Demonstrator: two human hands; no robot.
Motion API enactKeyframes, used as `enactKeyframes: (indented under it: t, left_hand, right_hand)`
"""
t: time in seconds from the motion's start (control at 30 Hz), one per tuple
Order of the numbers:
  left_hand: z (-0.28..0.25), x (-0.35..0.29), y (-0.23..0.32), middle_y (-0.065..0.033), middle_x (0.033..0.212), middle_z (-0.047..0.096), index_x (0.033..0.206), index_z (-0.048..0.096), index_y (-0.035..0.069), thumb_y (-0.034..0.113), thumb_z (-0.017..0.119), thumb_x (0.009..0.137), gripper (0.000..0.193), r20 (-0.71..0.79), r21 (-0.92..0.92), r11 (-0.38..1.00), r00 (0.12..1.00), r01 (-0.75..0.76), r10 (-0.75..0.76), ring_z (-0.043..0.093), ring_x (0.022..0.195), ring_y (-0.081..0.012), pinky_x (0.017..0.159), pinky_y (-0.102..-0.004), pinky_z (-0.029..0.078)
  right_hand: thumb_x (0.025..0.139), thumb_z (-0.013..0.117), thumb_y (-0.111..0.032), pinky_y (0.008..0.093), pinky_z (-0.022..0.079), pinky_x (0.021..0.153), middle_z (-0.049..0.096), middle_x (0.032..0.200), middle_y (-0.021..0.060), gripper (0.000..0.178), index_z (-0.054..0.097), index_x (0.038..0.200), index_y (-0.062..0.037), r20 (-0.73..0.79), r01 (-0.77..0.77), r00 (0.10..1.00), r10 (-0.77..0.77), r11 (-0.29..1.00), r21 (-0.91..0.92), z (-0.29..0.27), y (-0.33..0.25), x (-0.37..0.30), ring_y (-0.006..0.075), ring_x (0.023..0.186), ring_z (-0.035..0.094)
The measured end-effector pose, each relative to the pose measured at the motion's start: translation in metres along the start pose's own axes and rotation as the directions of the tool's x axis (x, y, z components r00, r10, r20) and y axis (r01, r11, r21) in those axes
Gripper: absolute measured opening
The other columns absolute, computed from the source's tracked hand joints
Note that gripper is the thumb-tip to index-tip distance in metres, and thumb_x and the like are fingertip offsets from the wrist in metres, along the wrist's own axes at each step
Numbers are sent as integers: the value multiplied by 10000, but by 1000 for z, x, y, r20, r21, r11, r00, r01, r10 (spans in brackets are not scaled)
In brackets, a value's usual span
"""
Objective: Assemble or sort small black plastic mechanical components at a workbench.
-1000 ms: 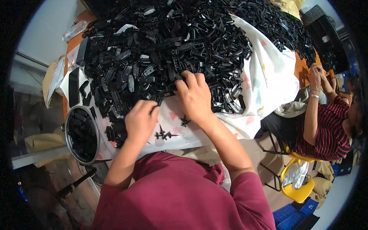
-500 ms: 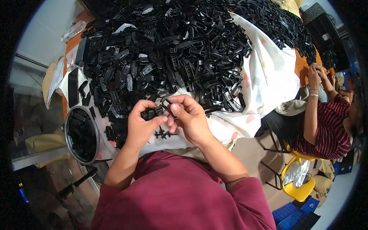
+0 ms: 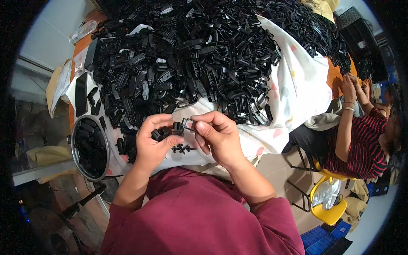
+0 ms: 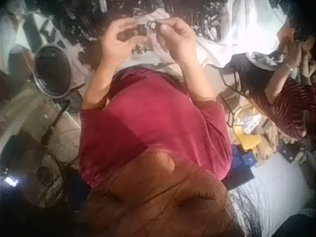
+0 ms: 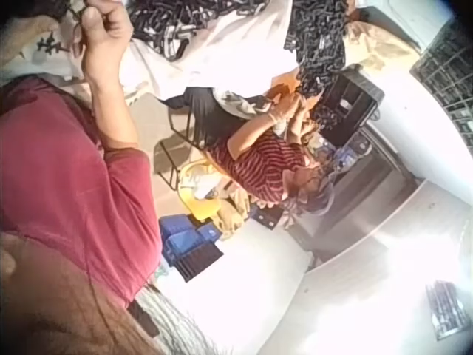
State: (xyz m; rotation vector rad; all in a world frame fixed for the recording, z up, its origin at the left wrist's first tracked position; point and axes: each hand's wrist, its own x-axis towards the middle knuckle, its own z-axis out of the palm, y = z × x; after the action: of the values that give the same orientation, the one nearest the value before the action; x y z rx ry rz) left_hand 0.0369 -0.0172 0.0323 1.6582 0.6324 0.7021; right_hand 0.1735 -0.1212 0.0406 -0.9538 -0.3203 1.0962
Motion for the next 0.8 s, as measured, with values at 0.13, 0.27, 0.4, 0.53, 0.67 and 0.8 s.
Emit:
enactKeyframes:
  t: [0.13, 0.27, 0.4, 0.53, 0.67, 0.8]
  left_hand:
    - [-4, 2, -6, -61, 848, 627, 915, 616, 15, 74, 780, 637, 328, 65, 44, 981, 981, -188, 185, 588, 753, -126, 667, -244, 472]
    - [-10, 5, -5, -92, 839, 629, 894, 621, 21, 65, 771, 636, 302, 141, 133, 923, 929, -361, 343, 606, 748, -183, 666, -278, 479]
    - [-8, 3, -15, -101, 928, 630, 952, 615, 11, 106, 748, 684, 314, 188, 28, 944, 929, -328, 318, 605, 769, -177, 667, -277, 479]
    - [22, -14, -15, -18, 954, 615, 1113, 559, -13, 112, 616, 834, 311, 105, -593, 752, 953, 288, -283, 562, 743, -75, 666, -208, 466]
    - [20, -18, -17, -52, 975, 618, 1095, 566, -13, 140, 609, 841, 300, 103, -585, 746, 941, 319, -322, 543, 739, -71, 668, -209, 456]
    - [11, -20, -26, -76, 930, 618, 1034, 576, -16, 178, 571, 868, 256, 164, -709, 621, 935, 333, -315, 539, 693, -96, 628, -218, 445]
  right_hand:
    - [862, 564, -75, 177, 294, 384, 561, 771, 53, 96, 584, 892, 14, 15, -125, 992, 128, 983, -137, -5, -5, -3, 65, 483, 440]
    - [845, 580, -37, 179, 285, 412, 549, 808, 30, 76, 593, 873, 32, 137, 36, 990, 22, 913, -405, -11, -6, -5, 34, 503, 404]
    - [853, 565, -29, 180, 307, 427, 539, 814, 16, 67, 587, 884, 26, 78, -69, 992, 102, 937, -344, -8, -1, -8, 33, 509, 406]
    - [859, 558, -38, 184, 379, 476, 491, 938, 35, 117, 574, 964, 12, 81, 277, 954, -290, 740, -612, 6, 24, -7, 61, 614, 477]
    - [849, 579, -49, 210, 464, 578, 534, 1023, 91, 190, 523, 1017, 20, -48, 42, 997, -66, 921, -387, 8, 26, -20, 99, 682, 547]
    - [849, 593, -81, 229, 476, 578, 600, 833, 89, 170, 509, 934, 39, 67, 47, 998, -14, 851, -523, 4, 35, -18, 103, 667, 567]
